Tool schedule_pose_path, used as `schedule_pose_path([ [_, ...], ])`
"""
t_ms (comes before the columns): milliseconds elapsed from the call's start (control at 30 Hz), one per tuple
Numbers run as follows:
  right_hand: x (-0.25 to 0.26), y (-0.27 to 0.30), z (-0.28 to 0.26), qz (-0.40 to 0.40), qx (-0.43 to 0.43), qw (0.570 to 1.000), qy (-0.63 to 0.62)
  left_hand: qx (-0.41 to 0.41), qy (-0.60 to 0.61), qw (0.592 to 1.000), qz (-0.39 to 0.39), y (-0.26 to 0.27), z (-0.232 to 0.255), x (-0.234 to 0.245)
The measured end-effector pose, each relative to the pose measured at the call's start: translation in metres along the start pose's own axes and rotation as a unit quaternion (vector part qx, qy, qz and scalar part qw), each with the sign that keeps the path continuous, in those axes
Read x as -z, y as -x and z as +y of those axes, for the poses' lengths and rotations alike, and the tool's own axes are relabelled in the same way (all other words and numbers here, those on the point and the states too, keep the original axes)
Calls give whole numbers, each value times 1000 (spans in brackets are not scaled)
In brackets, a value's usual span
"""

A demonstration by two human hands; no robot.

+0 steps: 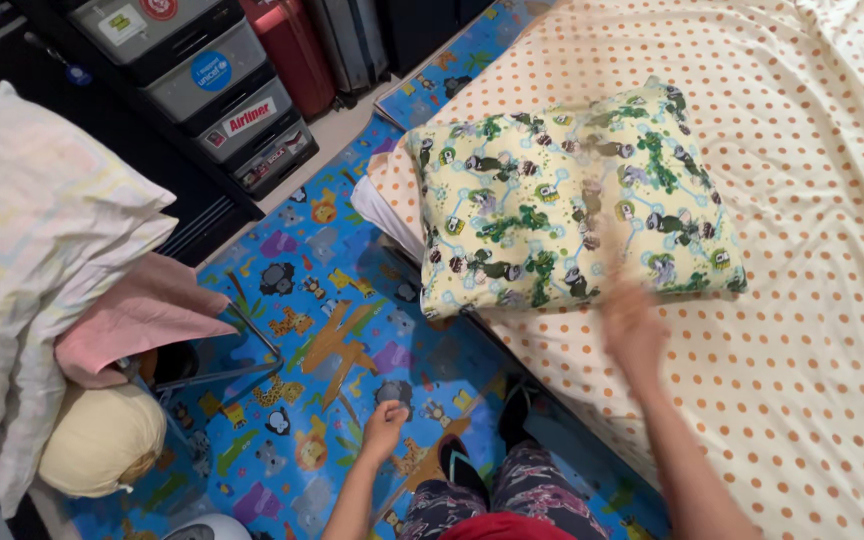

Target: The person straightens a polka-dotted bedsheet and uses a small broom to tap and sweep several pillows and a folded blanket on the bed. They then move the pillows and blanket to a nearby chair and place remote controls on a side table.

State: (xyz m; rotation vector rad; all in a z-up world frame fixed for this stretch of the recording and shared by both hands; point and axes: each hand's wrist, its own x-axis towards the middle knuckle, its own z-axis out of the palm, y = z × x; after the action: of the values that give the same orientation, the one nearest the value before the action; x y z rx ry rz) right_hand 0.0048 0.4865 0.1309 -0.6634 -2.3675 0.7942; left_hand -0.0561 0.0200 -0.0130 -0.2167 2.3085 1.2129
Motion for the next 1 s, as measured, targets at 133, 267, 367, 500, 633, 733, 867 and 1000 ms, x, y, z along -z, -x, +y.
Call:
schedule_pose_path([
  [133,-20,-45,1,261,-139,931,-215,20,-13,999,23,19,-21,14],
  [267,-119,67,-16,-34,-260,965,12,18,7,999,27,43,-41,24],
  [367,-159,164,-21,-224,-237,940,101,42,27,998,45,47,-44,29],
  [500,-147,195,-9,-316,-172,926,114,36,14,998,40,46,-42,31],
  [633,-99,161,3,-397,22,898,186,28,5,1000,11,34,-34,25],
  [733,-62,125,4,-329,21,933,145,16,-4,1000,5,23,-28,25],
  [867,-29,56,5,-34,-106,991,76,30,24,999,5,20,-29,24],
  [1000,-49,-6,16,210,-144,963,-91,33,29,999,16,23,-34,26],
])
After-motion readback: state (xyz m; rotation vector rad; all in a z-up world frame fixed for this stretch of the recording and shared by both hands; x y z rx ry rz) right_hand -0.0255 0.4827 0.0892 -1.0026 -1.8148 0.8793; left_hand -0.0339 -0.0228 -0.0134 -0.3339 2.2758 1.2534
